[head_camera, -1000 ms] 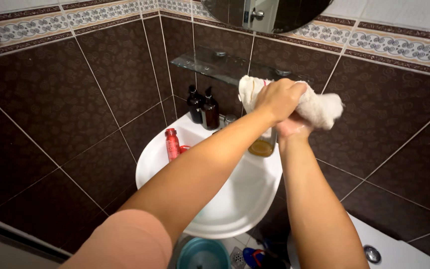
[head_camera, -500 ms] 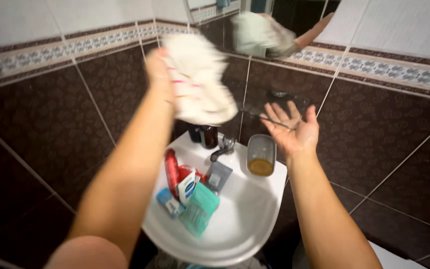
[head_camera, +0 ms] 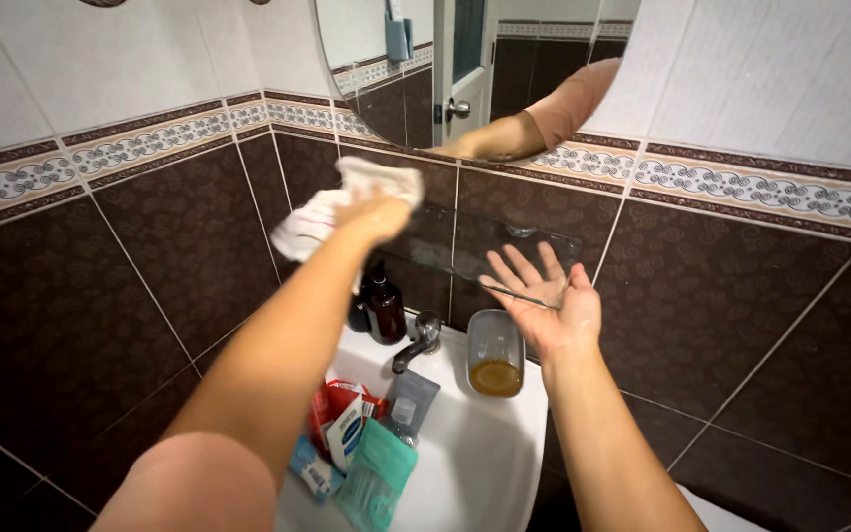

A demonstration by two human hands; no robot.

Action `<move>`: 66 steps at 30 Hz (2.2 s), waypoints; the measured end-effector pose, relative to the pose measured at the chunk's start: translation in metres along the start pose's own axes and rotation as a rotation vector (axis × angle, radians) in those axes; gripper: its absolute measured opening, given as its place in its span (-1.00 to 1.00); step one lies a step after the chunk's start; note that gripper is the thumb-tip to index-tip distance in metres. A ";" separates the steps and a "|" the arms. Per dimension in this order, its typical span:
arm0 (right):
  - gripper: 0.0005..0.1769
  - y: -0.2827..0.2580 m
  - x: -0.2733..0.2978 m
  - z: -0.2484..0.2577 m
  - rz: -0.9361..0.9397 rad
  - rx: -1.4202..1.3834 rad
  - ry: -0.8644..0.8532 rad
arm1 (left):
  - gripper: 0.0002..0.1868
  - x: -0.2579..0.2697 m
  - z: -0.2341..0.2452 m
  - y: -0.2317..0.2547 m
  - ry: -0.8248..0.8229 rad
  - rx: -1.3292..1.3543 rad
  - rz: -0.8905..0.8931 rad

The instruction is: The person sprays water on a bathroom mirror and its attached glass shelf using a handheld nozzle, then wipes both surfaces dry with a cloth.

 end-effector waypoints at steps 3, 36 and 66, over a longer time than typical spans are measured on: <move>-0.34 0.000 0.000 0.000 0.005 -0.026 -0.005 | -0.34 0.019 -0.018 0.053 -0.006 -0.002 -0.126; -0.37 0.000 0.000 -0.005 0.049 -0.088 -0.052 | -0.58 0.130 -0.080 -0.094 0.180 2.059 0.144; -0.39 -0.027 -0.027 0.036 0.042 0.456 0.154 | -0.51 -0.055 -0.093 -0.053 0.075 2.423 -0.345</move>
Point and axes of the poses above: each hand's wrist, its own x-axis away from the middle knuckle, its own z-axis out of the back of the hand, y = z × x, the point moved 6 cm from there along -x, towards the middle knuckle, and after that the axes turned 5 degrees about -y, right-handed, at the moved point
